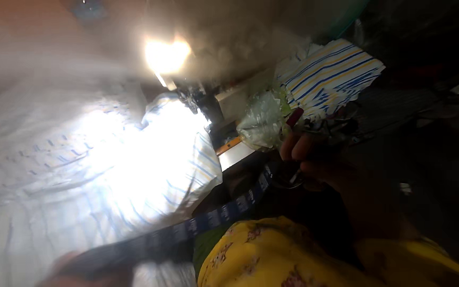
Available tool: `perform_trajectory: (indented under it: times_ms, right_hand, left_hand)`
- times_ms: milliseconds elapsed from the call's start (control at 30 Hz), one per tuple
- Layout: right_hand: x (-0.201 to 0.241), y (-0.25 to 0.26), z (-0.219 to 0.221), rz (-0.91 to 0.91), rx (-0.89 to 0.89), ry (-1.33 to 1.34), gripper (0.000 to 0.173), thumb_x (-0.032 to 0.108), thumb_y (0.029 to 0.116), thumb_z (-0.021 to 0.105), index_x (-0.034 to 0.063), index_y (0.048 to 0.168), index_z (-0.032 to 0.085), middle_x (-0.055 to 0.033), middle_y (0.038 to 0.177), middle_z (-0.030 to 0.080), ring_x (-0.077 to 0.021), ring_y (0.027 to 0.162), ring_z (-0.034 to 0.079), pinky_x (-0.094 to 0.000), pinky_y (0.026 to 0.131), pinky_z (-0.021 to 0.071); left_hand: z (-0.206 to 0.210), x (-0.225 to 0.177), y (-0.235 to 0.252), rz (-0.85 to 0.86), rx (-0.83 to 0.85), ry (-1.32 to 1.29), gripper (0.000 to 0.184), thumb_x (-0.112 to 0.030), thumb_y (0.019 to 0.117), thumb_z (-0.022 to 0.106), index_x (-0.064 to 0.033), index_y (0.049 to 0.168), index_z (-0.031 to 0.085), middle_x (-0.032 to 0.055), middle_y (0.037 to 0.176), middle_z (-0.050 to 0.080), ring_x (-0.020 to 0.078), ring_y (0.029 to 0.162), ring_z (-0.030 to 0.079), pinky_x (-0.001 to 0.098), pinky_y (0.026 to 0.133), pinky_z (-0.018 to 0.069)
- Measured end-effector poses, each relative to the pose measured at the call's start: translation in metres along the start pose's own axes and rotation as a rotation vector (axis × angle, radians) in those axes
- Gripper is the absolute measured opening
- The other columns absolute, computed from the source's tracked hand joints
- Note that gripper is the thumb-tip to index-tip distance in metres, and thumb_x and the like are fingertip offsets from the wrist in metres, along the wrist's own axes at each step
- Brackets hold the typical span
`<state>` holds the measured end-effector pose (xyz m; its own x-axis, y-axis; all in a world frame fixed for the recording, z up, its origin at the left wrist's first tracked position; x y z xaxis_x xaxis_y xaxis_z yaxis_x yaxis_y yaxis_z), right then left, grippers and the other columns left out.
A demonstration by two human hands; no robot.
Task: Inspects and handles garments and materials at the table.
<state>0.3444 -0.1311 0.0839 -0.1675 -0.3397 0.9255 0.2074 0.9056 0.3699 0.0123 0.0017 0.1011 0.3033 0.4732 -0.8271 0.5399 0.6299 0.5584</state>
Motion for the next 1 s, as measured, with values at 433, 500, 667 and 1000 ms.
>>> perform_trajectory:
  times_ms: [433, 500, 667, 1000]
  right_hand:
    - [0.012, 0.018, -0.038, 0.011, -0.329, 0.103, 0.015, 0.029, 0.0998, 0.057, 0.0274, 0.089, 0.069, 0.019, 0.079, 0.064, 0.0096, 0.068, 0.057, -0.0095, 0.059, 0.0479]
    - [0.05, 0.036, -0.073, -0.263, -0.44, 0.014, 0.025, 0.023, 0.1043, 0.043, 0.0285, 0.092, 0.064, 0.0182, 0.084, 0.064, 0.0075, 0.073, 0.059, -0.0109, 0.064, 0.0493]
    - [0.107, 0.077, -0.118, -0.681, -0.803, -0.052, 0.023, 0.005, 0.0991, 0.039, 0.0174, 0.086, 0.053, 0.0112, 0.071, 0.059, 0.0022, 0.066, 0.06, -0.0177, 0.063, 0.0547]
    - [-0.041, 0.078, -0.127, -0.178, -0.739, -0.493, 0.021, 0.013, 0.1033, 0.043, -0.0049, 0.1, 0.054, 0.0001, 0.08, 0.052, -0.0001, 0.066, 0.051, -0.0204, 0.064, 0.0475]
  left_hand:
    - [0.155, 0.046, 0.067, -0.123, 0.432, -0.044, 0.062, -0.02, 0.0954, 0.069, -0.0096, 0.147, 0.037, -0.0089, 0.128, 0.059, -0.0108, 0.09, 0.061, 0.0075, 0.073, 0.0541]
    - [0.185, 0.063, 0.083, -0.099, 0.465, -0.03, 0.063, -0.013, 0.0913, 0.071, 0.0067, 0.141, 0.038, 0.0025, 0.118, 0.06, -0.0084, 0.087, 0.061, 0.0092, 0.074, 0.0546]
    - [0.259, 0.096, 0.137, -0.021, 0.573, 0.119, 0.037, -0.013, 0.0971, 0.063, 0.0047, 0.129, 0.057, 0.0108, 0.103, 0.066, 0.0028, 0.065, 0.052, 0.0189, 0.06, 0.047]
    - [0.227, 0.142, 0.122, -0.702, 0.965, 1.031, 0.044, -0.028, 0.1053, 0.053, -0.003, 0.142, 0.052, 0.026, 0.124, 0.065, 0.0448, 0.118, 0.062, 0.0628, 0.096, 0.0478]
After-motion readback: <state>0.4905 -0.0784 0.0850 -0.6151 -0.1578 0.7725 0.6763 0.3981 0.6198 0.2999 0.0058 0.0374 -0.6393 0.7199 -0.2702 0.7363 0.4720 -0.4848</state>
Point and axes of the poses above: each hand's wrist, its own y-axis towards the middle knuckle, its own z-axis out of the palm, x = y × z, the point moved 7 cm from there along y, towards the middle knuckle
